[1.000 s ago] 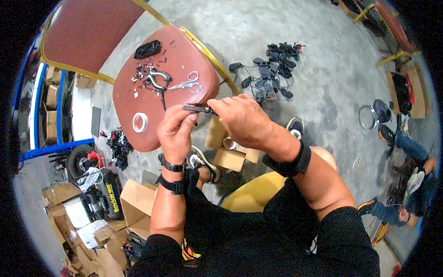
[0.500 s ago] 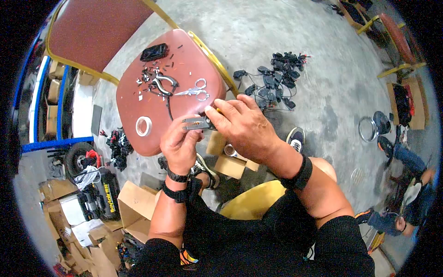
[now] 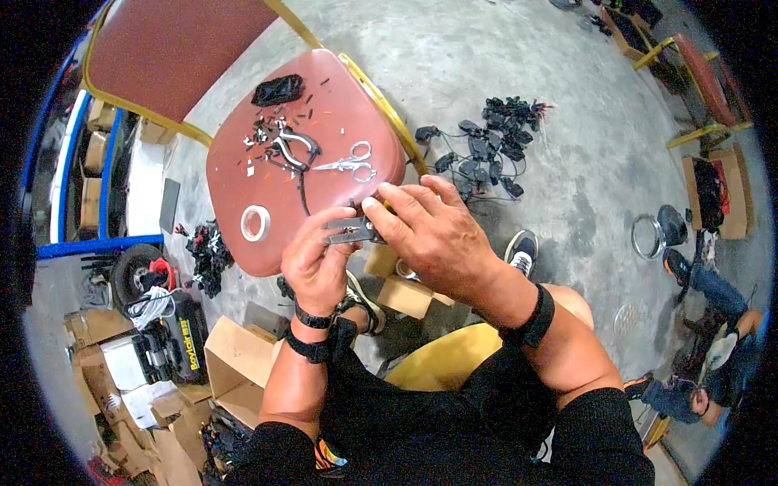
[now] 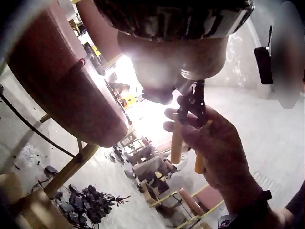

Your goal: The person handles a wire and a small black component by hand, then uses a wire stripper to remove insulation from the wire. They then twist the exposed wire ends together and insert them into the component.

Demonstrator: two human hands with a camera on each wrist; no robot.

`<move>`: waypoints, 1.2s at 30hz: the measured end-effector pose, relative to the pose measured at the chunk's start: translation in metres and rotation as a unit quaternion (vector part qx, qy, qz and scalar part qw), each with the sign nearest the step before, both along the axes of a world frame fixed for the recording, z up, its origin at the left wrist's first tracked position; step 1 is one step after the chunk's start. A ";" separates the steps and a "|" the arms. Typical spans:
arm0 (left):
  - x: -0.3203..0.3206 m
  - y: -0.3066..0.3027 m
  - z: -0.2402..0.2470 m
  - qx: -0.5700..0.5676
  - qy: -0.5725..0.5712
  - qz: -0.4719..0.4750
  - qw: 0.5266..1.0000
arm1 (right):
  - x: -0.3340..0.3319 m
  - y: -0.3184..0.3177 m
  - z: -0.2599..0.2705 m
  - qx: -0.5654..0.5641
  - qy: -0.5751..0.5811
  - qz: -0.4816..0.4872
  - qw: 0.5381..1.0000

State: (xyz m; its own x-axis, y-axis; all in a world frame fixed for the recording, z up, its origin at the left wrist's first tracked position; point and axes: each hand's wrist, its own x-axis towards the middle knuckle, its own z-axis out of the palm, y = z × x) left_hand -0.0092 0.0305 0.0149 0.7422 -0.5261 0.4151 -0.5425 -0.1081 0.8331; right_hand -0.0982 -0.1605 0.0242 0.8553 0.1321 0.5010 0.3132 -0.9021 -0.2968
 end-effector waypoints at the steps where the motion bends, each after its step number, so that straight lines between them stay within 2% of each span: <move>1: -0.002 0.000 0.001 -0.003 0.018 0.003 1.000 | 0.000 0.000 0.000 0.001 0.001 0.001 1.000; 5: -0.003 -0.001 0.006 0.004 0.021 0.008 1.000 | -0.001 0.001 0.001 -0.003 -0.002 0.003 1.000; 8: 0.000 0.000 0.005 0.008 -0.035 -0.003 0.999 | -0.001 0.000 0.002 -0.005 -0.008 0.005 1.000; 11: -0.004 0.000 0.007 -0.003 0.015 0.006 1.000 | -0.001 0.000 0.002 -0.005 -0.010 0.004 1.000; 26: -0.005 0.002 0.001 -0.039 0.026 0.017 0.999 | -0.001 0.000 0.002 -0.008 -0.012 0.003 1.000; 36: 0.002 0.005 0.005 -0.038 -0.043 0.005 0.998 | -0.001 -0.001 0.005 -0.008 -0.010 0.002 1.000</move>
State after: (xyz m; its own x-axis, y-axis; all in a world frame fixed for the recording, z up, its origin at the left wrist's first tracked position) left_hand -0.0077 0.0354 0.0203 0.7073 -0.4825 0.5167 -0.6119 -0.0517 0.7893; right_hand -0.0997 -0.1612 0.0291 0.8448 0.1439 0.5154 0.3228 -0.9053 -0.2763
